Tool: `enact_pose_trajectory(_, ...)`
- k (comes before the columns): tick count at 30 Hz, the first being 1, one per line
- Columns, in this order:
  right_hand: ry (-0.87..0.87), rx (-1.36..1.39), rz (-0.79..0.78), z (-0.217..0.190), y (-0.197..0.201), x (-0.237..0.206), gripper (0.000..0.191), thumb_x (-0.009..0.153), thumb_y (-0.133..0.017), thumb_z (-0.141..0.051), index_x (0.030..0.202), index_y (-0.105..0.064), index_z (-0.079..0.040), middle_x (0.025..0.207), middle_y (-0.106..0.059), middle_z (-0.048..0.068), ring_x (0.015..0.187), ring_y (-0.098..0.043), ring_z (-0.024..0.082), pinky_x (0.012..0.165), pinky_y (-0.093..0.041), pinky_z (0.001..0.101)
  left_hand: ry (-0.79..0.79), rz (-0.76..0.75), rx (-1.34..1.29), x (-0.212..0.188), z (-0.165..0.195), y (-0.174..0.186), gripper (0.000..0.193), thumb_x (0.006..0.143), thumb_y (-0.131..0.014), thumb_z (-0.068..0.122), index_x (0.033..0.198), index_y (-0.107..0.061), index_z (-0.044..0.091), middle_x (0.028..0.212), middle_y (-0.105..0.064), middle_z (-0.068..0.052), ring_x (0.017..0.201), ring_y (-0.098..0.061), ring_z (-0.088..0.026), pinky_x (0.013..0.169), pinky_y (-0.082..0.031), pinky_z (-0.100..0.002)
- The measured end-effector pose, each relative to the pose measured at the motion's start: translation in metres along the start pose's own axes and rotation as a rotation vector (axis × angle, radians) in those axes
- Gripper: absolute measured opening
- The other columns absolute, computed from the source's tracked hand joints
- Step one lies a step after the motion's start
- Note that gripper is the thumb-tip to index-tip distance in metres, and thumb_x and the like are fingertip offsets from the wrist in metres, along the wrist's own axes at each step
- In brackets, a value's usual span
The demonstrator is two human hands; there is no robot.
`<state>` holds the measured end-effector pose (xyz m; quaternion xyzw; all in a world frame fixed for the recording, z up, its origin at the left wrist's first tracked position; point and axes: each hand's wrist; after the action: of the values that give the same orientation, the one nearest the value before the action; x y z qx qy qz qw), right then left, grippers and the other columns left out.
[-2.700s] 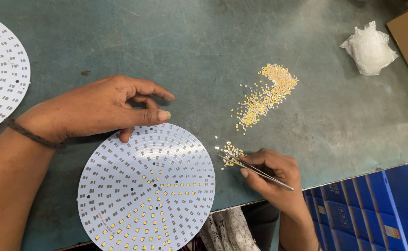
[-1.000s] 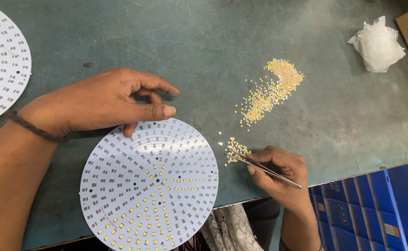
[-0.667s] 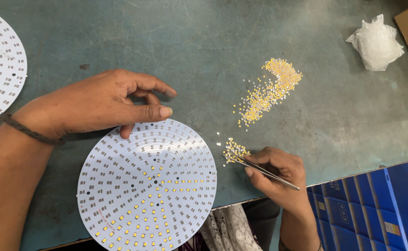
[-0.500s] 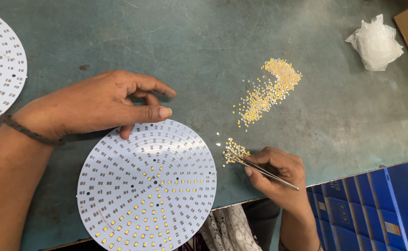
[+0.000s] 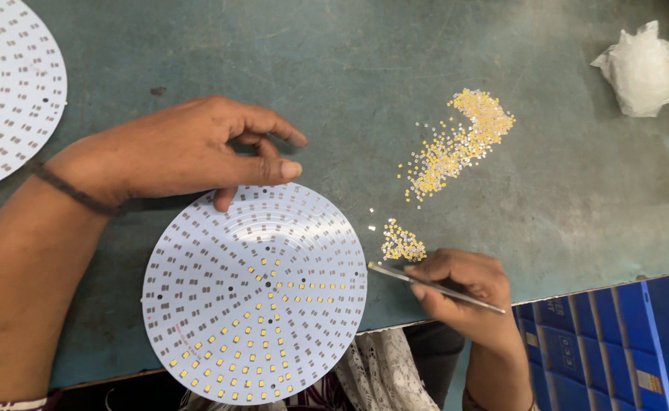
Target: The person holds a round LED light PCB steady on a workbench with one hand and uses tweezers to pick small yellow SMD LED components one at a time from a pile on the bench, placing them onto the board's pads in a spiral pattern. The board gradually fills with components as the person works around it.
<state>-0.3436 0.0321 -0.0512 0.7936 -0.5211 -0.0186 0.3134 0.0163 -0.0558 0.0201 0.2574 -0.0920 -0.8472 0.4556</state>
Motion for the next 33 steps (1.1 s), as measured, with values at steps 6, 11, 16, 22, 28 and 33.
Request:
enact_pose_trajectory(6,0.107,0.027,-0.152,0.0,0.0,0.009,0.015,0.079,-0.082,-0.01,0.084,-0.07,-0.002,0.077,-0.075,0.007,0.065,-0.072,0.015,0.057,-0.053,0.0261,0.042,0.005,0.009,-0.002,0.003,0.0,0.061,0.081,-0.075,0.044,0.131,-0.067,0.011,0.088,-0.081,-0.001,0.045,-0.057,-0.013,0.048,-0.05,-0.029)
enact_pose_trajectory(11,0.153,0.013,-0.179,-0.001,-0.001,0.014,0.015,0.079,-0.082,-0.01,0.084,-0.071,-0.002,0.079,-0.076,0.008,0.064,-0.072,0.016,0.057,-0.053,0.0267,0.038,0.012,0.016,-0.002,0.003,-0.001,0.061,0.081,-0.075,0.044,0.131,-0.068,0.01,0.088,-0.081,-0.001,0.045,-0.057,-0.012,0.049,-0.051,-0.029)
enact_pose_trajectory(16,0.116,0.037,-0.168,0.001,0.0,0.01,0.016,0.08,-0.082,-0.01,0.083,-0.069,-0.002,0.079,-0.075,0.007,0.065,-0.071,0.014,0.058,-0.054,0.0258,0.028,0.008,0.003,-0.001,0.001,0.0,0.061,0.081,-0.075,0.043,0.13,-0.068,0.009,0.087,-0.082,-0.002,0.045,-0.057,-0.013,0.049,-0.051,-0.029)
enact_pose_trajectory(22,-0.069,-0.038,0.099,0.003,0.007,-0.005,0.013,0.081,-0.079,-0.007,0.081,-0.07,0.001,0.074,-0.071,0.008,0.061,-0.062,0.011,0.056,-0.046,0.025,0.041,-0.006,-0.005,0.001,-0.002,0.0,0.06,0.082,-0.075,0.044,0.131,-0.069,0.01,0.09,-0.078,-0.004,0.045,-0.057,-0.013,0.05,-0.054,-0.03)
enact_pose_trajectory(28,-0.074,-0.095,0.101,0.003,0.003,-0.008,0.014,0.079,-0.08,-0.008,0.083,-0.071,0.002,0.073,-0.071,0.008,0.06,-0.063,0.011,0.054,-0.045,0.0246,0.053,-0.007,0.002,0.002,-0.007,0.0,0.061,0.082,-0.074,0.048,0.132,-0.07,0.012,0.093,-0.075,-0.005,0.046,-0.058,-0.014,0.051,-0.054,-0.031)
enact_pose_trajectory(33,0.01,-0.012,0.03,0.002,0.006,-0.006,0.015,0.08,-0.08,-0.009,0.084,-0.07,0.001,0.077,-0.072,0.008,0.065,-0.067,0.011,0.059,-0.05,0.0236,0.033,-0.009,0.0,0.002,-0.008,0.0,0.062,0.082,-0.074,0.049,0.131,-0.07,0.012,0.093,-0.076,-0.006,0.046,-0.058,-0.013,0.05,-0.054,-0.031)
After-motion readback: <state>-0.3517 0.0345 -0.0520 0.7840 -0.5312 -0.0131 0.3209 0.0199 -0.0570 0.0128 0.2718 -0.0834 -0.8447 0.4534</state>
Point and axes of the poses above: each hand's wrist, its own x-axis towards the middle knuckle, its own y-axis out of the back of the hand, z = x × y
